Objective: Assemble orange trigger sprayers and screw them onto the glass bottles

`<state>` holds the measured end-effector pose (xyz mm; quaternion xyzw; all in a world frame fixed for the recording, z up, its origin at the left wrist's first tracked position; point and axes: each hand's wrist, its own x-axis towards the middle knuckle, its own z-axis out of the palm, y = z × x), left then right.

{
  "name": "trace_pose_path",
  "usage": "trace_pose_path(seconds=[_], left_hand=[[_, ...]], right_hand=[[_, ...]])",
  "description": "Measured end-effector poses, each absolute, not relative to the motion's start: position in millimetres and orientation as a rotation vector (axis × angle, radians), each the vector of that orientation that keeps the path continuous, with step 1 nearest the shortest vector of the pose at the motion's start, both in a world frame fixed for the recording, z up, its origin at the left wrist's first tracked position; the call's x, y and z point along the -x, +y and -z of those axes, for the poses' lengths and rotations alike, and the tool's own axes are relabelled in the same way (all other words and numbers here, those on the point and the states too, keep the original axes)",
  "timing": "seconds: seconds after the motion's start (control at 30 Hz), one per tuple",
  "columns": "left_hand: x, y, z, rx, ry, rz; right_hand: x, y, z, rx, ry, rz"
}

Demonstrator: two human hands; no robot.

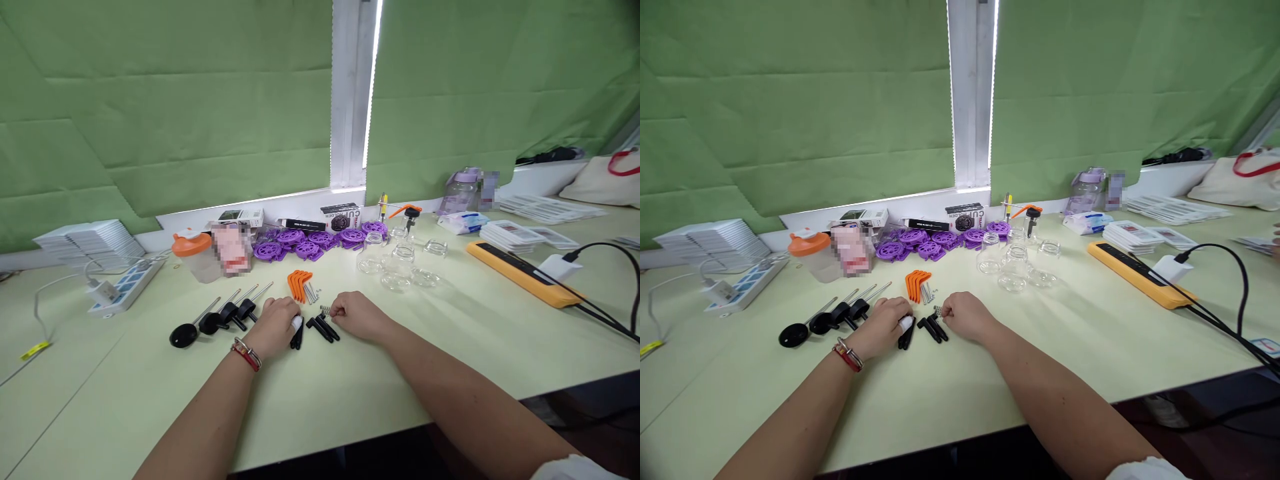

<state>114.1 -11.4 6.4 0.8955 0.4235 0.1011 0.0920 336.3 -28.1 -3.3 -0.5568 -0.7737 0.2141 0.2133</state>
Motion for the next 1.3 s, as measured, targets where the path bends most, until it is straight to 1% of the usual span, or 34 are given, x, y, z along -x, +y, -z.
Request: trace_pose_path(seconds=[0.23, 0.33, 0.53, 0.8, 1.3], left_hand=[[-113.8, -12.7, -7.9, -2.645, 1.290, -0.335], [-113.6, -11.8, -6.8, -2.646, 1.286, -0.347], [-121.3, -16.6, -7.8, -2.636, 1.196, -0.484], [-134.0, -22.6, -2.4, -2.673, 1.112, -0.425], [-134.0, -26.7, -9.2, -2.671, 1.096, -0.426]], right_hand=[[-334.9, -30.5, 1.7, 1.482, -2.102, -0.603], [-333.0, -35.3, 0.1, 1.419, -2.094, -0.667], [-331.2, -40.5, -4.3, 1.390, -2.164, -0.722], [-332.3, -39.4, -10.1, 1.489, -2.145, -0.656], [-337.7, -28.7, 2.9, 1.508, -2.111, -0.648]])
